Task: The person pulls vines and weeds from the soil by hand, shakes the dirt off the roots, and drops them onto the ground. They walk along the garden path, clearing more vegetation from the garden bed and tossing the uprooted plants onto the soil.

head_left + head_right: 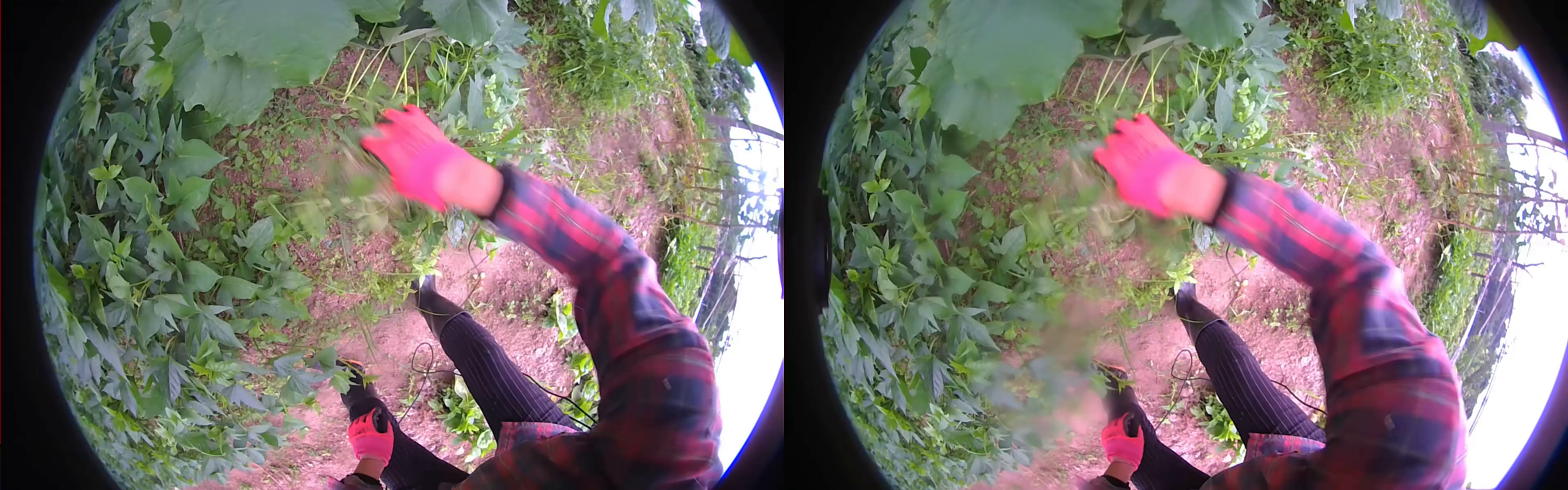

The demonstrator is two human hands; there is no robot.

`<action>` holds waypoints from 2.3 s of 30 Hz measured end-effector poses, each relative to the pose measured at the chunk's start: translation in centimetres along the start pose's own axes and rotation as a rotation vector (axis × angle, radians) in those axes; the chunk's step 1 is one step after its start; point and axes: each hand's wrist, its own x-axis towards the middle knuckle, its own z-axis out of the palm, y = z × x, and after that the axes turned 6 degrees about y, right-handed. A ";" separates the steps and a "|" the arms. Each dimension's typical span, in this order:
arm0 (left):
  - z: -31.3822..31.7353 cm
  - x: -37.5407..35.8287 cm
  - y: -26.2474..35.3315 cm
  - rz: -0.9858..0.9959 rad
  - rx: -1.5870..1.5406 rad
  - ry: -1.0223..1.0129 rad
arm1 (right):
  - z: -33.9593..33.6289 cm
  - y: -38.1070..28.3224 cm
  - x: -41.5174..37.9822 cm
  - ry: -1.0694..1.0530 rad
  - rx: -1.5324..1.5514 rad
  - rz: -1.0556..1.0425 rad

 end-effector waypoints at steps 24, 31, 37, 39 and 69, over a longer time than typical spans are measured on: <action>0.6 -0.7 -0.6 -0.062 -0.018 -0.039 | 10.3 2.4 -4.2 -0.662 -0.011 0.722; 0.6 -0.5 -0.3 -0.059 -0.053 -0.041 | 15.7 5.7 -4.8 -0.873 -0.032 0.789; 1.1 -0.9 -0.7 -0.045 -0.070 0.001 | 14.5 3.3 -4.0 -0.878 -0.125 0.744; 0.7 -0.9 -0.4 -0.027 -0.065 -0.006 | 14.3 2.8 -3.2 -0.882 -0.206 0.635; 1.0 -0.4 0.1 -0.060 -0.031 -0.089 | 11.0 -3.2 -7.5 -0.937 0.294 0.611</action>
